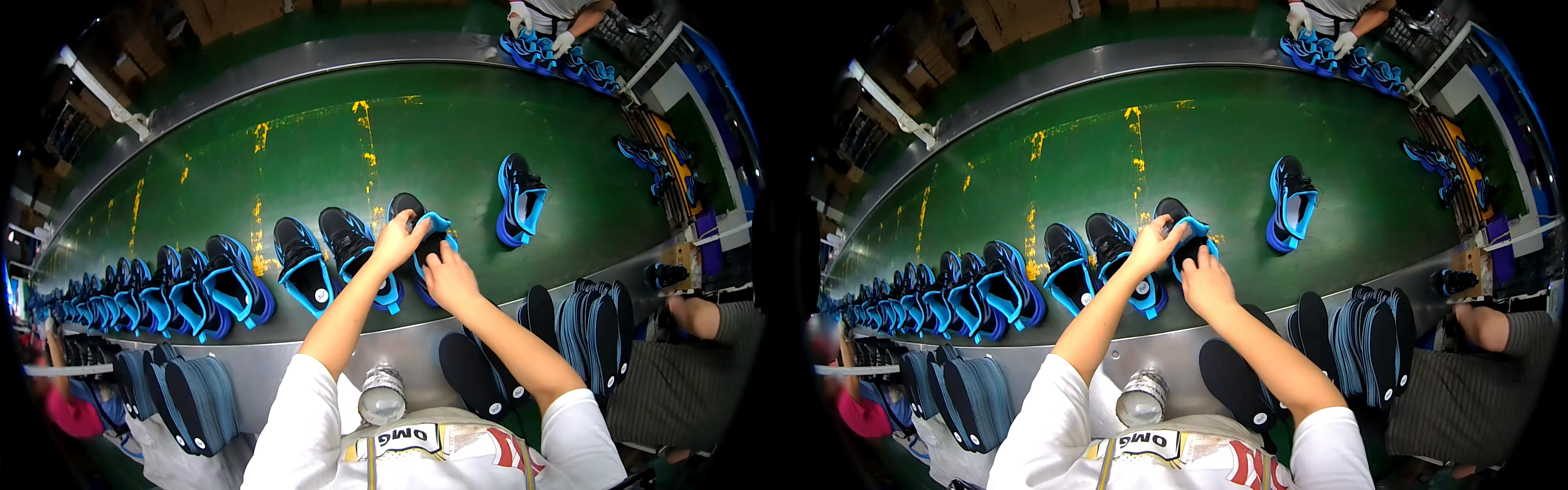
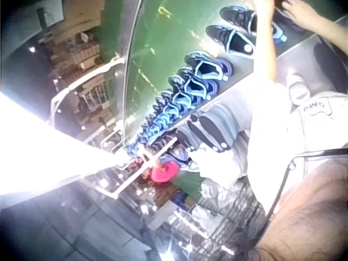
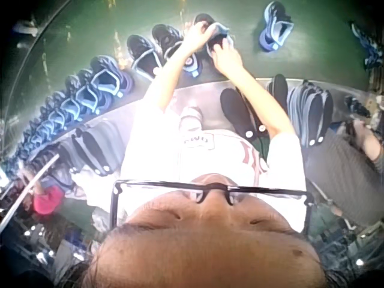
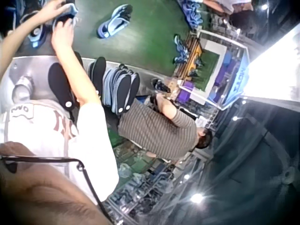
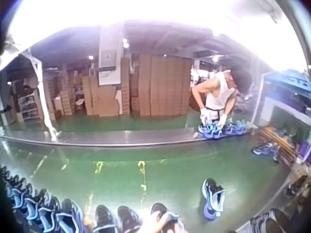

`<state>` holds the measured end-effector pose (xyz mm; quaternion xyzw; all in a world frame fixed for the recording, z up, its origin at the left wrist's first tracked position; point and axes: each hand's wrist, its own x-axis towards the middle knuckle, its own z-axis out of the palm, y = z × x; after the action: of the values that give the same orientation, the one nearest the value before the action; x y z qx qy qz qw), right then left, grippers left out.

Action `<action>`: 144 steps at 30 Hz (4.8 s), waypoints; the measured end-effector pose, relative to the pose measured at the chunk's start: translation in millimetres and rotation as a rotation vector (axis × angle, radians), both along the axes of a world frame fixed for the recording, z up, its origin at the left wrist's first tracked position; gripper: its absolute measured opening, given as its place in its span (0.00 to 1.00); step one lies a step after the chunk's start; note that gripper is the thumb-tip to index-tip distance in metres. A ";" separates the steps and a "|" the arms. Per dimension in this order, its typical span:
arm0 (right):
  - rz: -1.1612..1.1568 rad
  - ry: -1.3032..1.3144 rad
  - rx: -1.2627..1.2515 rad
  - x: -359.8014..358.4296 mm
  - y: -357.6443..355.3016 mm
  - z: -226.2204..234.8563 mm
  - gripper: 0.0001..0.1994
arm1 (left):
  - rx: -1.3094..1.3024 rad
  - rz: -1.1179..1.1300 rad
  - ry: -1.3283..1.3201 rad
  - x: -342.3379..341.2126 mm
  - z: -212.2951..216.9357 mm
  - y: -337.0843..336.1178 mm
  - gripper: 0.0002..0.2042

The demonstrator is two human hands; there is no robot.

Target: The person inserts blue insoles into black and blue sneakers on a conveyor belt, then moves to a bin and clears trash before returning to handle more sneakers.

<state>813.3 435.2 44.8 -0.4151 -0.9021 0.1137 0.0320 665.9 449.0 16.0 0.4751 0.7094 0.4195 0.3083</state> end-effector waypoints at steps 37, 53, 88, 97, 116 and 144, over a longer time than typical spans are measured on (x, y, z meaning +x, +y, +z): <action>0.467 -0.659 -0.279 -10.9 44.8 -23.7 0.20 | 0.031 0.185 -0.109 33.5 7.9 -10.5 0.20; 0.385 -0.514 -0.182 -53.8 77.0 -59.2 0.13 | 0.332 0.067 0.409 45.0 -23.2 -8.5 0.11; 0.118 0.363 -0.131 95.1 -23.4 -2.5 0.17 | 0.197 -0.107 0.782 17.2 -5.4 -20.8 0.05; -0.635 0.237 -0.096 144.7 115.3 -23.5 0.34 | 0.102 0.011 0.197 6.5 15.9 -14.9 0.09; -0.243 0.106 -0.176 273.3 -63.4 -4.0 0.29 | 0.167 0.031 0.410 85.6 73.9 21.9 0.19; -0.319 0.347 -1.075 175.3 126.7 89.0 0.10 | -0.212 -0.414 0.499 93.4 48.0 102.4 0.20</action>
<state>988.6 561.9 133.8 -0.4791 -0.6257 0.6153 -0.0188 759.4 551.4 64.0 0.6626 0.6910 0.1427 0.2513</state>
